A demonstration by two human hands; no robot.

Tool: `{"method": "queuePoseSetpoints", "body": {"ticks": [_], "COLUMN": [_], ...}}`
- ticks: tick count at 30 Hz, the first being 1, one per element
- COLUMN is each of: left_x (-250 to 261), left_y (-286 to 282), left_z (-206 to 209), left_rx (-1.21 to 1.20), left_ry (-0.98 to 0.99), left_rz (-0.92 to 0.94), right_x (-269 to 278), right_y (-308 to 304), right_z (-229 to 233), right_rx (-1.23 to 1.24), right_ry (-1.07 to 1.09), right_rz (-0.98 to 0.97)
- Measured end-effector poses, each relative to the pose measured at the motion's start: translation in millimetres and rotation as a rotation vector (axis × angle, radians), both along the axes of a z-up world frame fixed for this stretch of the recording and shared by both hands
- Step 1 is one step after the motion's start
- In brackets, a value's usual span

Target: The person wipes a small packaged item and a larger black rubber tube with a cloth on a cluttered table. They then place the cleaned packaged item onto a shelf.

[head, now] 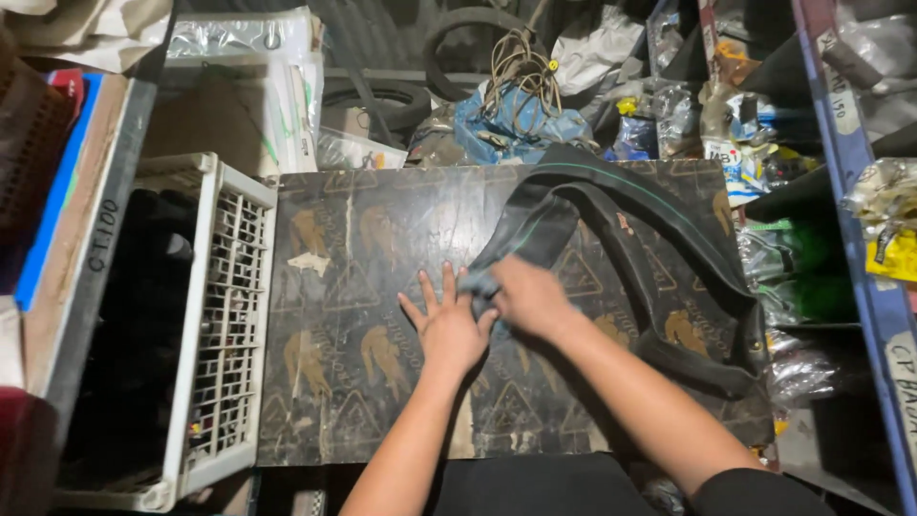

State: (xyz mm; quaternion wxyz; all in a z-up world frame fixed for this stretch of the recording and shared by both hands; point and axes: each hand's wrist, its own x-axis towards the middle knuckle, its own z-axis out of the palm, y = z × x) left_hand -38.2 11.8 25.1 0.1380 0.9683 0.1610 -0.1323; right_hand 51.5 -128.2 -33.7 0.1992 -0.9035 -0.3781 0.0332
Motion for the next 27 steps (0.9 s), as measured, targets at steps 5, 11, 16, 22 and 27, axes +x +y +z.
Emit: {"method": "queuePoseSetpoints", "body": {"ticks": [5, 11, 16, 22, 27], "left_x": [1.7, -1.1, 0.0, 17.4, 36.6], "left_y": [11.9, 15.2, 12.9, -7.7, -39.1], "left_z": [9.2, 7.0, -6.5, -1.2, -8.4], "left_rx": [-0.057, -0.099, -0.11, -0.091, -0.157], "left_ry": [-0.036, -0.041, -0.043, -0.084, -0.301], "left_rz": [-0.081, -0.11, -0.146, -0.168, -0.272], "right_x": [0.5, -12.4, 19.3, 24.0, 46.0], "right_y": [11.6, -8.8, -24.2, -22.6, -38.7], "right_z": [-7.5, -11.2, -30.4, -26.3, -4.1], "right_rx": [-0.034, 0.066, 0.025, 0.268, 0.381], "right_ry": [-0.242, -0.166, -0.203, -0.083, 0.233], "right_rz": [-0.303, -0.19, -0.475, -0.518, -0.643]}}
